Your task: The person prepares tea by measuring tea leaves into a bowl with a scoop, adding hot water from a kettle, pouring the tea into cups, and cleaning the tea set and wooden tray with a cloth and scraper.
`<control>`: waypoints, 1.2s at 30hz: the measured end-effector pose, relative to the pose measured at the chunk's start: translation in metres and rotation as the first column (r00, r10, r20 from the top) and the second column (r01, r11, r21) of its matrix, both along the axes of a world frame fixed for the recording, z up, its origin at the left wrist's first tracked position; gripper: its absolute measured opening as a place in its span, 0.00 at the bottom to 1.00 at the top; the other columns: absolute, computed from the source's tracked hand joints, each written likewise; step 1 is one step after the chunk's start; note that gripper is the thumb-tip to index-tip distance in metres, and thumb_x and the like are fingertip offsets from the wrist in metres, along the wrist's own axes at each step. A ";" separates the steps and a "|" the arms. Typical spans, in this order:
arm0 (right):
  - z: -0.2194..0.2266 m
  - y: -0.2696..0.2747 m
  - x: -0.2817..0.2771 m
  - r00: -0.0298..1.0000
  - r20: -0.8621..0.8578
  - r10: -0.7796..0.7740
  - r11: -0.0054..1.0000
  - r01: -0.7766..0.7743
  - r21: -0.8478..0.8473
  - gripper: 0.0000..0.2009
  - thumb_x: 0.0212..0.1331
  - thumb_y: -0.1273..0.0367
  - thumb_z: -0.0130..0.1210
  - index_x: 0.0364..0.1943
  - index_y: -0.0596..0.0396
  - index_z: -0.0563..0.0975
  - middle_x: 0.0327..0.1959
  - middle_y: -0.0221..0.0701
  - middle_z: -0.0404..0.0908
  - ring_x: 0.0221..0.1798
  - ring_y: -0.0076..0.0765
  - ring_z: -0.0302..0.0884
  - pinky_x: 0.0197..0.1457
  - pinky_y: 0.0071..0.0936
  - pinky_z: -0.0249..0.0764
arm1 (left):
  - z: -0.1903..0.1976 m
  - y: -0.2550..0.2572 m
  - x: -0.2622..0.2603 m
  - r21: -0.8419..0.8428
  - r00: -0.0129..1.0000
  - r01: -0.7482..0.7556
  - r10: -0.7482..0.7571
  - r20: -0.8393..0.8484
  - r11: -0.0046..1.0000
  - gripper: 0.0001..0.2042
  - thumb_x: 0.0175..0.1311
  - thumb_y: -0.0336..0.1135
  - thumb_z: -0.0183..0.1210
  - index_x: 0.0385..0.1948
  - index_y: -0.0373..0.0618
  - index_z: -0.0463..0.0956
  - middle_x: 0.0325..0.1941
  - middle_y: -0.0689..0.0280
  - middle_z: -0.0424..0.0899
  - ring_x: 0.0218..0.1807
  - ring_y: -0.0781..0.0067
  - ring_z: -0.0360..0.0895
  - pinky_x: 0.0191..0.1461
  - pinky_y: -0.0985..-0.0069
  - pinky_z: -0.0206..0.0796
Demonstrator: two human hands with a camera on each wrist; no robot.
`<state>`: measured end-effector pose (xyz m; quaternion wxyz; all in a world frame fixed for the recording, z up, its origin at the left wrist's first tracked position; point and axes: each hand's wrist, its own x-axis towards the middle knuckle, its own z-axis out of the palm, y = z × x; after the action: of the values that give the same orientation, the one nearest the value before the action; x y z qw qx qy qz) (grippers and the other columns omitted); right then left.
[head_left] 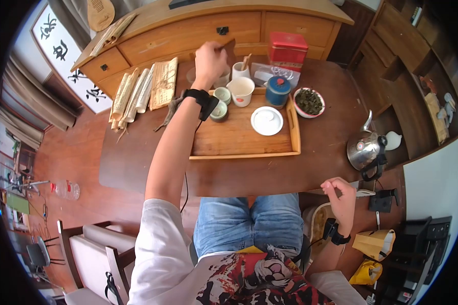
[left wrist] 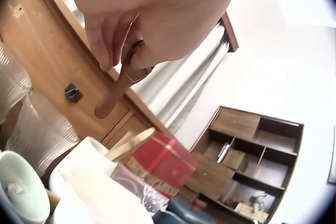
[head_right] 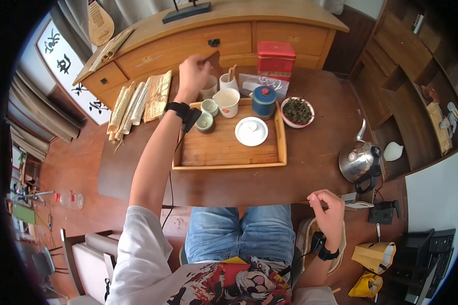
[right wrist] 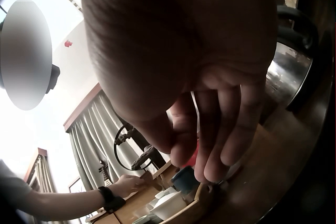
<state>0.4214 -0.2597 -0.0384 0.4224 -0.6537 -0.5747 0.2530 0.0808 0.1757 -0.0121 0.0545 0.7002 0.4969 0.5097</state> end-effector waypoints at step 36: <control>0.015 0.140 -0.182 0.731 -0.158 0.663 0.748 -0.656 0.100 0.08 0.74 0.71 0.67 0.39 0.64 0.85 0.33 0.35 0.88 0.33 0.30 0.86 0.40 0.28 0.82 | -0.052 -0.213 -0.193 -0.241 0.870 0.029 -0.143 -0.472 0.970 0.08 0.65 0.26 0.71 0.44 0.45 0.93 0.44 0.61 0.94 0.48 0.52 0.87 0.56 0.60 0.81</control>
<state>0.2392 -0.1193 -0.0237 0.3684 -0.3730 -0.7324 0.4345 -0.1126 -0.0376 -0.0637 0.0300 0.8165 0.5172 0.2549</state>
